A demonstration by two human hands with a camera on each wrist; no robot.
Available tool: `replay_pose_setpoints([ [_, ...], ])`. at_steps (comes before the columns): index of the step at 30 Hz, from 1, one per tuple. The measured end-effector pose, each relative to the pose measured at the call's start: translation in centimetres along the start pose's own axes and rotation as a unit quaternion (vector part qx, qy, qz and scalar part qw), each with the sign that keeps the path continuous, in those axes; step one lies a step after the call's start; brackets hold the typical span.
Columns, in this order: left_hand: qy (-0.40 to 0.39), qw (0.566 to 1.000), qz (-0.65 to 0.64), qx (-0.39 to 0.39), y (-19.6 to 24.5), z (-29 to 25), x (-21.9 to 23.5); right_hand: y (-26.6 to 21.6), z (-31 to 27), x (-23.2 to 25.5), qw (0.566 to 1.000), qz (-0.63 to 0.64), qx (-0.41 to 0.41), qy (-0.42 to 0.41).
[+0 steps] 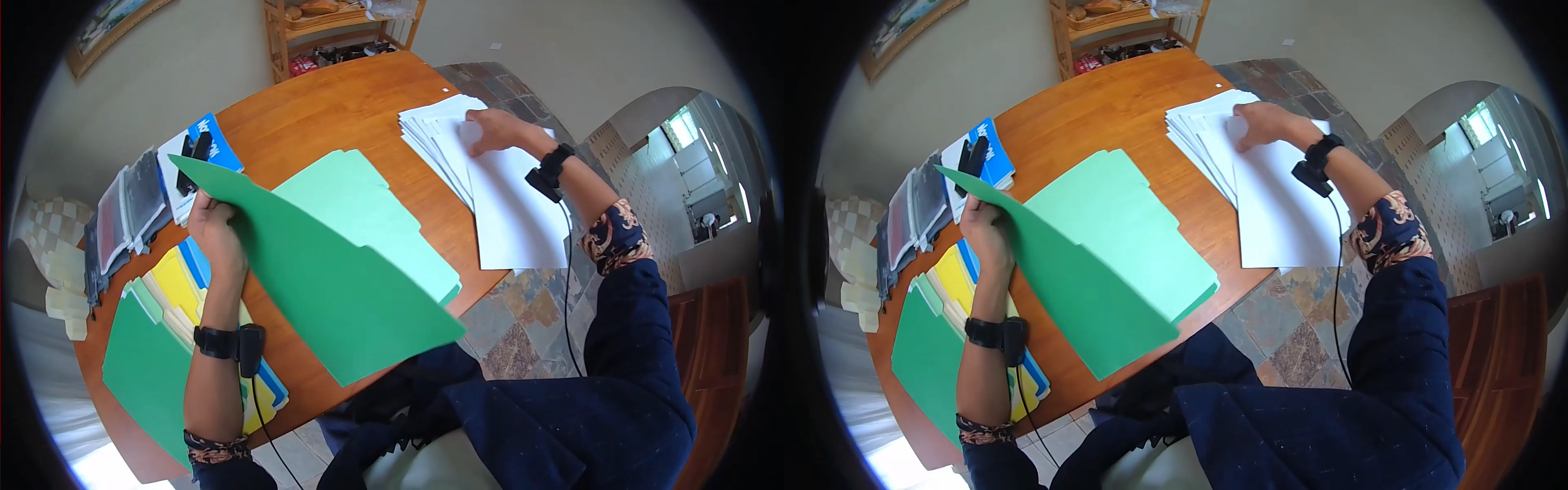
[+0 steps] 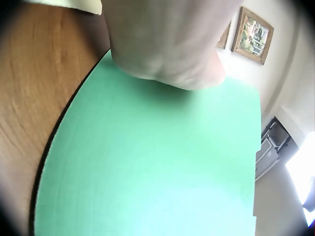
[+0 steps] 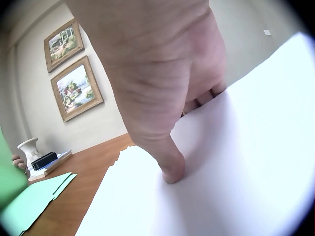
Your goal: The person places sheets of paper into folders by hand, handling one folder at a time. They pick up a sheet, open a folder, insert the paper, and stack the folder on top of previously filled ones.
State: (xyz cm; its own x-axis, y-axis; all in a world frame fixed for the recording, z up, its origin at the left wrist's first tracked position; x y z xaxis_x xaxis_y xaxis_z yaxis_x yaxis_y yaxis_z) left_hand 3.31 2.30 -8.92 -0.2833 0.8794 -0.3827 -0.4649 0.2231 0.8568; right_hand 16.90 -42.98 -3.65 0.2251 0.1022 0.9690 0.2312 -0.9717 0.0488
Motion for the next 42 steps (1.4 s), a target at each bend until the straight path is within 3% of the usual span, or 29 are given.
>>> replay_pose_setpoints([
  [1,-0.005,0.999,-0.037,-0.023,-0.3,0.3,0.5,0.4,0.3,-0.4,0.999,-0.006,0.025,0.047],
  [4,-0.015,0.995,-0.069,-0.069,-1.2,1.0,1.8,1.6,1.4,0.4,0.997,0.019,0.074,0.024],
  [6,-0.051,0.986,-0.141,-0.078,-2.1,1.4,2.5,0.9,0.5,3.0,0.994,0.098,0.046,0.02],
  [8,-0.136,0.962,-0.22,-0.087,-0.9,0.6,1.5,-0.2,-0.3,5.7,0.991,0.121,0.05,-0.002],
  [9,-0.173,0.947,-0.27,-0.003,-2.0,0.7,2.6,-1.2,-1.1,6.9,0.978,0.201,0.051,-0.036],
  [10,-0.168,0.949,-0.266,-0.004,-3.1,1.0,3.4,-2.2,-1.5,8.0,0.977,0.201,0.056,-0.039],
  [11,-0.236,0.928,-0.282,-0.06,-2.7,1.0,3.1,-3.4,-1.8,8.7,0.967,0.234,0.065,-0.078],
  [13,-0.381,0.866,-0.324,-0.02,-3.4,1.5,3.9,-6.3,-2.4,10.0,0.952,0.265,0.104,-0.113],
  [14,-0.379,0.867,-0.323,-0.022,-2.9,1.4,4.3,-7.5,-2.4,10.8,0.952,0.264,0.107,-0.114],
  [16,-0.354,0.887,-0.273,0.118,-3.4,1.3,4.4,-10.4,-2.7,12.0,0.964,0.166,0.156,-0.138],
  [18,-0.382,0.871,-0.299,0.074,-3.5,1.5,4.6,-12.4,-3.3,13.3,0.951,0.214,0.169,-0.149],
  [20,-0.407,0.854,-0.322,0.029,-3.4,1.8,5.3,-13.9,-3.4,15.3,0.946,0.238,0.203,-0.09],
  [23,-0.366,0.901,-0.227,0.06,-0.8,-1.4,7.6,-16.8,-3.1,13.7,0.906,0.308,0.228,-0.178],
  [25,-0.352,0.934,-0.026,0.064,2.9,-6.0,9.5,-19.4,-2.9,11.1,0.88,0.338,0.23,-0.243],
  [26,-0.349,0.918,0.182,0.048,5.8,-9.4,10.4,-20.6,-2.4,9.2,0.877,0.322,0.224,-0.277],
  [28,-0.338,0.853,0.395,0.059,9.7,-13.7,11.6,-23.7,-1.4,5.8,0.893,0.288,0.22,-0.268],
  [30,-0.32,0.825,0.459,0.072,11.4,-15.2,12.0,-26.9,-0.5,2.8,0.876,0.279,0.245,-0.307],
  [33,-0.297,0.825,0.475,0.071,11.9,-15.6,11.5,-31.0,0.5,0.9,0.914,0.189,0.283,-0.222],
  [35,-0.282,0.895,0.341,0.06,8.1,-12.4,10.7,-32.3,1.4,-0.6,0.916,0.169,0.3,-0.205],
  [36,-0.26,0.96,0.071,0.08,2.9,-7.3,9.3,-32.9,1.7,-0.7,0.919,0.144,0.335,-0.151],
  [37,-0.246,0.959,-0.108,0.086,-0.5,-3.4,7.8,-33.5,1.8,-0.7,0.917,0.118,0.369,-0.096],
  [38,-0.252,0.942,-0.205,0.084,-2.9,-0.9,6.4,-33.7,2.0,-0.8,0.915,0.119,0.372,-0.097],
  [42,-0.278,0.917,-0.274,0.085,-5.1,1.9,4.8,-33.7,1.4,0.4,0.93,0.097,0.352,-0.038],
])
Point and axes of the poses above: each hand's wrist, its own z-axis towards the middle knuckle, its own x-axis out of the back of the hand, y = z × x, the point moved 6 cm from there along z, towards the middle knuckle, and after that the axes turned 6 degrees about -x, right-handed, at the moved point
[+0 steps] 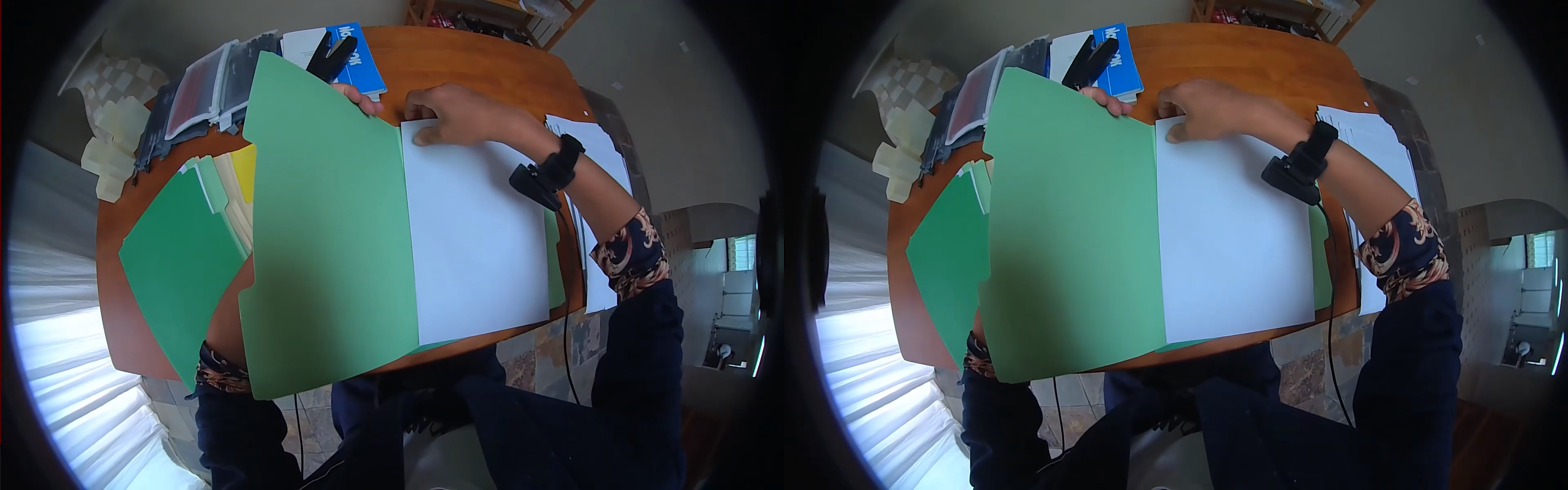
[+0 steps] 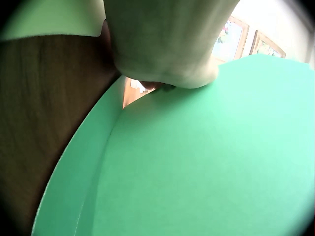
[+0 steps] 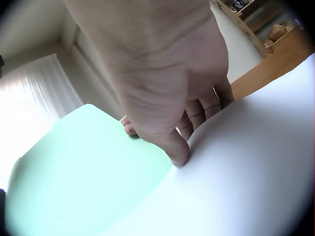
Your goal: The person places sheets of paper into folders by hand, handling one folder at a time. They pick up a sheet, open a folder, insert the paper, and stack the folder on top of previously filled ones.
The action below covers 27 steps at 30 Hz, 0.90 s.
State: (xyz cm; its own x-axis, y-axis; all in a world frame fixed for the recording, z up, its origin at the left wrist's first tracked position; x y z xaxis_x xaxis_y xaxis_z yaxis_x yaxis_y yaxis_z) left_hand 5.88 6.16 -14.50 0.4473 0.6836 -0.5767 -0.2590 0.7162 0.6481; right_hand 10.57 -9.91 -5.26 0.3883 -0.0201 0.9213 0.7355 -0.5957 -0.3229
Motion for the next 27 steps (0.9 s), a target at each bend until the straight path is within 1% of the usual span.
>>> replay_pose_setpoints([
  [2,0.006,1.0,-0.003,0.006,0.1,-0.9,0.2,-0.1,-0.3,-0.3,1.0,-0.014,-0.003,0.014],
  [4,0.006,1.0,0.005,0.015,0.6,-1.7,0.4,-0.7,-0.9,-0.2,0.994,0.041,0.062,0.076],
  [5,0.005,1.0,0.005,0.02,0.7,-1.8,0.6,-0.6,-1.3,-0.3,0.994,0.041,0.063,0.073],
  [7,0.004,1.0,-0.007,0.023,0.6,-2.0,1.2,-1.2,-2.5,-0.4,0.992,-0.017,0.072,0.101],
  [8,0.005,1.0,-0.011,0.024,0.5,-2.0,1.6,-1.4,-3.2,-0.8,0.992,-0.016,0.074,0.1],
  [10,-0.002,0.999,-0.018,0.027,0.2,-1.2,2.0,-2.5,-5.3,-1.6,0.985,-0.047,0.108,0.129],
  [11,-0.021,0.999,-0.02,0.023,0.2,-0.3,2.0,-3.0,-6.4,-2.3,0.984,-0.055,0.116,0.124],
  [12,-0.082,0.996,-0.023,-0.004,0.8,0.2,0.6,-3.5,-7.2,-2.9,0.984,-0.054,0.117,0.123],
  [14,-0.078,0.997,0.002,0.005,1.1,0.1,0.5,-4.3,-8.5,-4.1,0.982,-0.073,0.129,0.115],
  [15,-0.074,0.997,0.027,0.015,1.1,0.0,0.6,-3.9,-8.7,-4.9,0.989,-0.07,0.107,0.073],
  [16,-0.074,0.997,0.027,0.015,1.1,0.0,0.6,-3.7,-8.9,-5.3,0.989,-0.07,0.107,0.073],
  [18,-0.062,0.997,0.045,0.022,1.0,0.0,1.0,-3.6,-9.1,-5.6,0.984,-0.086,0.115,0.102],
  [19,-0.059,0.997,0.045,0.023,1.1,0.1,1.4,-3.6,-9.1,-5.5,0.984,-0.084,0.117,0.101],
  [21,-0.09,0.994,0.032,0.044,1.0,0.3,1.3,-3.6,-9.1,-5.6,0.986,-0.091,0.103,0.09],
  [22,-0.09,0.994,0.031,0.043,0.9,0.3,1.2,-3.6,-9.1,-5.6,0.986,-0.092,0.103,0.09],
  [24,-0.06,0.998,0.009,0.026,0.8,0.0,1.0,-3.7,-8.9,-5.7,0.987,-0.092,0.097,0.088],
  [27,-0.051,0.998,0.011,0.02,0.8,-0.1,0.7,-3.8,-8.7,-5.5,0.987,-0.094,0.097,0.088],
])
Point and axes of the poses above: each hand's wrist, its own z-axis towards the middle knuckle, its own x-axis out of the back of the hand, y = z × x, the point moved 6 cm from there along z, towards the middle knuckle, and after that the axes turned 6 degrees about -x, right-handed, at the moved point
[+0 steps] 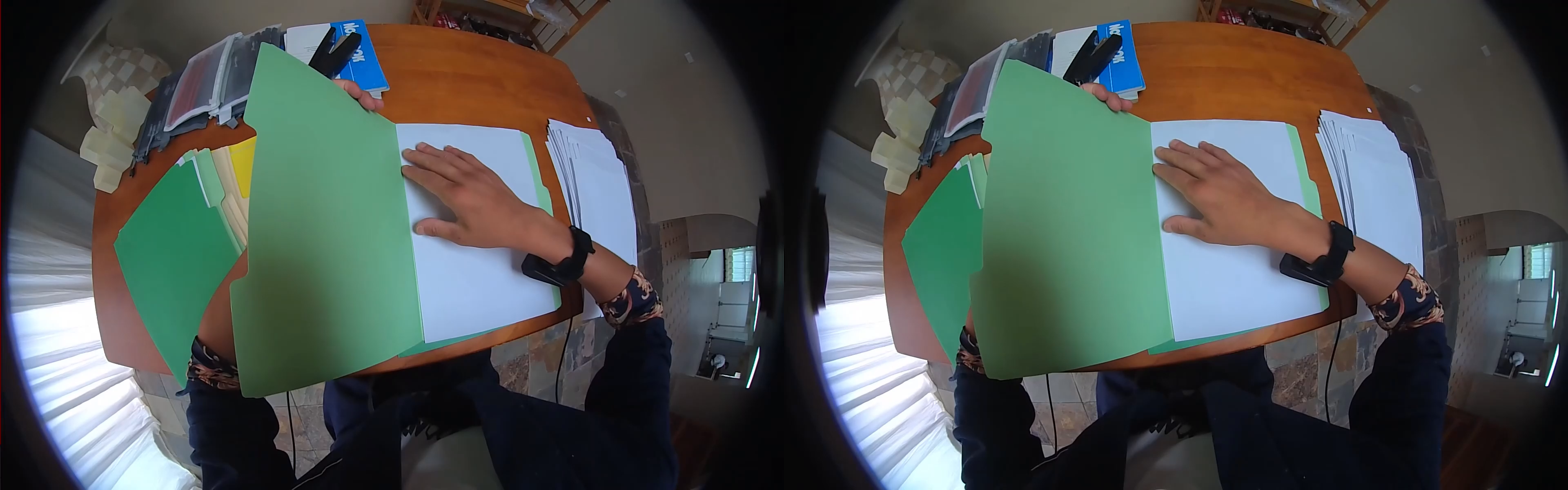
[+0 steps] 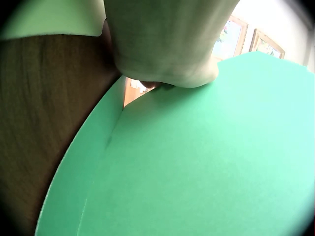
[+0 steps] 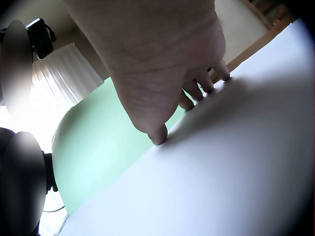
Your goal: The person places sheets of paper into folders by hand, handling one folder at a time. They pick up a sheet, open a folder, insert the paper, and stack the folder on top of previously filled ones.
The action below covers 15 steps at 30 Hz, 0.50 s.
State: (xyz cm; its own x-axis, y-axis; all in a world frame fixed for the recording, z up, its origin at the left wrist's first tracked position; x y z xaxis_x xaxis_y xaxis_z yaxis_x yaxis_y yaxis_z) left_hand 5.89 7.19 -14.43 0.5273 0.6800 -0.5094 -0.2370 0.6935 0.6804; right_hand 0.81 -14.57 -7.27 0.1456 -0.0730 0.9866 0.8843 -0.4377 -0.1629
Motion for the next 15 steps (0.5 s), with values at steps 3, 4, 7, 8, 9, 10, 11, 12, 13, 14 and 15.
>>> replay_pose_setpoints([
  [3,0.003,1.0,0.007,0.0,-0.1,-0.1,-0.1,-0.1,0.1,0.0,1.0,-0.006,-0.003,0.002],
  [4,0.003,1.0,0.01,0.002,-0.1,-0.2,-0.1,-0.1,0.1,0.0,1.0,-0.006,-0.003,0.001],
  [7,0.01,1.0,0.015,-0.001,0.0,-0.3,-0.4,-0.1,0.1,0.1,1.0,-0.006,-0.004,0.001],
  [8,0.013,1.0,0.018,-0.002,0.0,-0.4,-0.6,-0.1,0.1,0.1,1.0,-0.005,-0.003,0.001],
  [9,0.015,1.0,0.019,-0.003,0.1,-0.5,-0.7,-0.1,0.1,0.0,1.0,-0.006,-0.003,0.002],
  [10,0.019,1.0,0.023,-0.004,0.1,-0.6,-1.0,-0.1,0.1,0.0,1.0,-0.005,-0.003,0.002],
  [11,0.026,0.999,0.025,-0.004,0.1,-0.8,-1.3,-0.1,0.2,0.0,1.0,-0.006,-0.005,0.002],
  [12,0.032,0.999,0.03,-0.006,0.0,-1.0,-1.7,-0.1,0.2,0.0,1.0,-0.006,-0.006,0.003],
  [13,0.041,0.999,0.034,-0.009,0.1,-1.4,-2.2,0.0,0.2,0.0,1.0,-0.005,-0.006,0.003],
  [14,0.05,0.998,0.038,-0.011,0.1,-1.7,-2.6,0.0,0.2,0.0,1.0,-0.004,-0.006,0.004],
  [15,0.058,0.997,0.046,-0.012,0.2,-2.1,-3.1,0.0,0.2,0.1,1.0,-0.002,-0.005,0.006],
])
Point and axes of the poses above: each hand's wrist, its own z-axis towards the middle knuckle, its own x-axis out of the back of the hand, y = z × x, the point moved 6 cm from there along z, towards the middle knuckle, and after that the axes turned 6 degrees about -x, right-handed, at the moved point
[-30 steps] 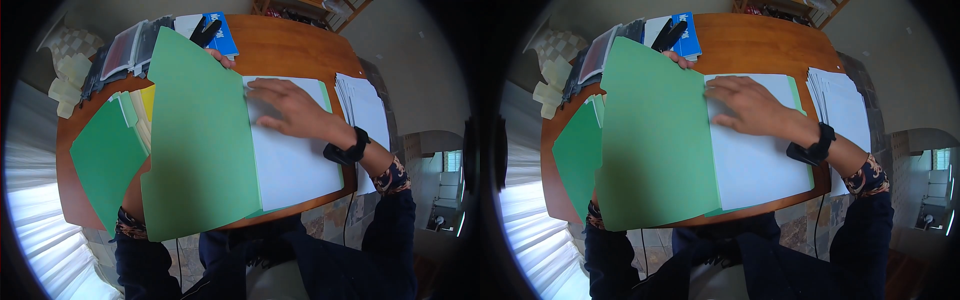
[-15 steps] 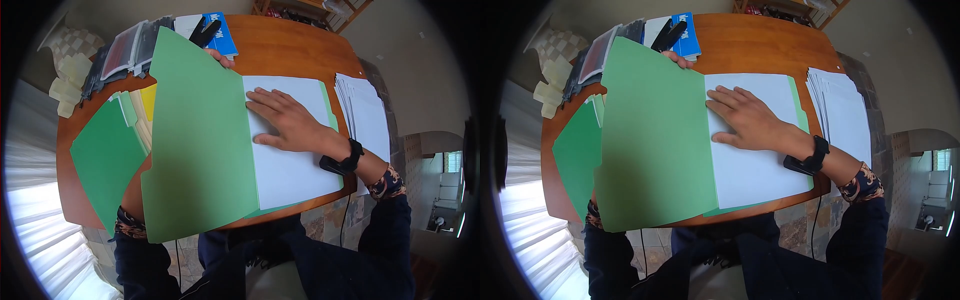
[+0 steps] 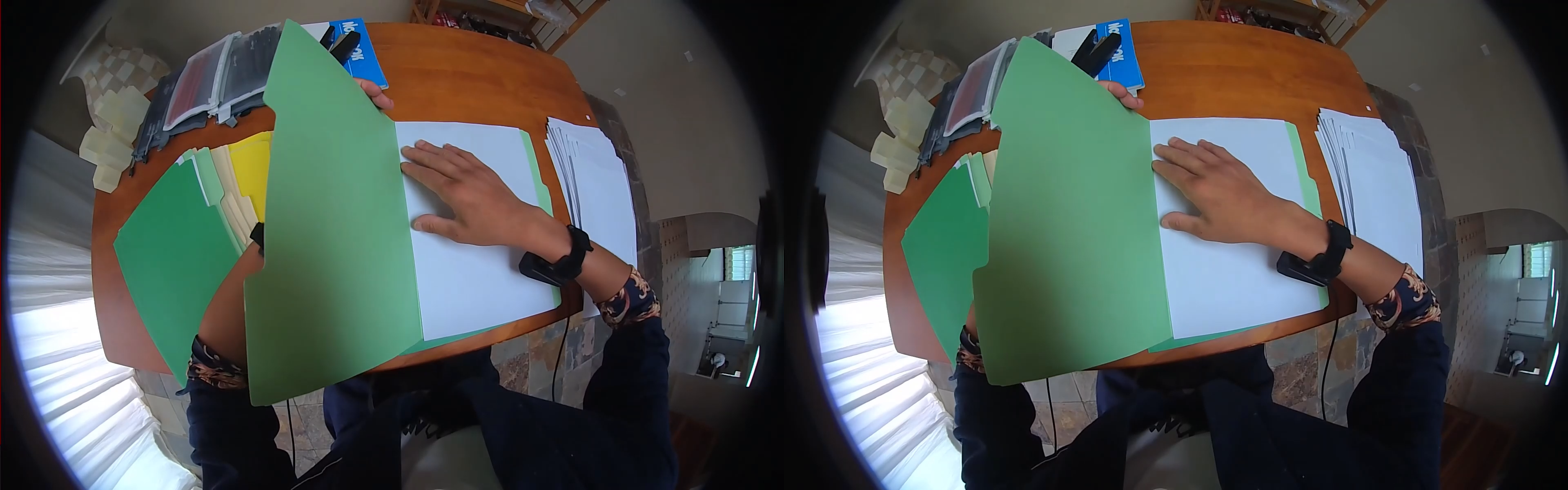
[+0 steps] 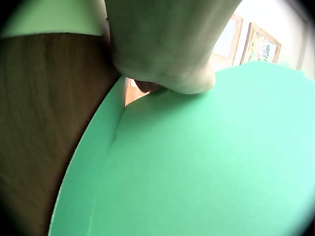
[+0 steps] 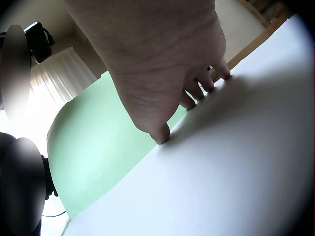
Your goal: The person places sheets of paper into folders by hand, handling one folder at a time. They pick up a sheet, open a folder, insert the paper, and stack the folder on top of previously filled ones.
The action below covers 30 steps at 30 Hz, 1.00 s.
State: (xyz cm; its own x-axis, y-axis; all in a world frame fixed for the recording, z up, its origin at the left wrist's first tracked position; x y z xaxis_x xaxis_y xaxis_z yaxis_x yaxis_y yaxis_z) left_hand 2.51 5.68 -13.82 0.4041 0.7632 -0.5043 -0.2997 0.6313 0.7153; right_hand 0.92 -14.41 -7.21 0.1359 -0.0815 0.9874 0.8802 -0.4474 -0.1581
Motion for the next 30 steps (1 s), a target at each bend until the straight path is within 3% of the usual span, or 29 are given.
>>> replay_pose_setpoints([
  [10,0.062,0.996,0.059,-0.013,0.7,-1.2,-2.7,0.5,-0.2,-0.1,1.0,0.024,-0.007,0.01],
  [13,0.083,0.994,0.074,-0.018,0.8,-0.7,-3.0,1.8,-0.2,0.9,0.994,0.098,-0.013,0.046],
  [15,0.105,0.99,0.09,-0.021,0.7,0.1,-3.1,3.7,-0.7,2.5,0.969,0.197,-0.069,0.131],
  [16,0.122,0.987,0.105,-0.022,0.6,0.8,-2.9,4.1,-0.9,3.1,0.969,0.195,-0.072,0.132],
  [18,0.151,0.979,0.133,-0.018,0.5,2.0,-2.5,6.6,-1.8,4.7,0.931,0.267,-0.164,0.19],
  [20,0.181,0.97,0.161,-0.01,0.0,2.7,-1.5,9.2,-2.8,4.8,0.914,0.28,-0.202,0.213],
  [22,0.201,0.963,0.179,0.005,-0.9,3.6,-0.1,12.0,-4.3,5.0,0.87,0.31,-0.267,0.276],
  [23,0.227,0.949,0.217,0.014,-1.1,3.5,0.4,12.9,-4.7,5.3,0.883,0.257,-0.264,0.291],
  [26,0.249,0.936,0.244,0.037,0.1,3.4,-1.2,15.5,-6.3,4.9,0.876,0.249,-0.32,0.261],
  [27,0.222,0.944,0.242,0.02,0.2,3.8,-1.1,15.6,-6.5,4.8,0.875,0.25,-0.321,0.262],
  [30,0.211,0.943,0.254,0.029,-0.1,3.9,-1.3,16.4,-7.3,4.0,0.838,0.316,-0.375,0.238],
])
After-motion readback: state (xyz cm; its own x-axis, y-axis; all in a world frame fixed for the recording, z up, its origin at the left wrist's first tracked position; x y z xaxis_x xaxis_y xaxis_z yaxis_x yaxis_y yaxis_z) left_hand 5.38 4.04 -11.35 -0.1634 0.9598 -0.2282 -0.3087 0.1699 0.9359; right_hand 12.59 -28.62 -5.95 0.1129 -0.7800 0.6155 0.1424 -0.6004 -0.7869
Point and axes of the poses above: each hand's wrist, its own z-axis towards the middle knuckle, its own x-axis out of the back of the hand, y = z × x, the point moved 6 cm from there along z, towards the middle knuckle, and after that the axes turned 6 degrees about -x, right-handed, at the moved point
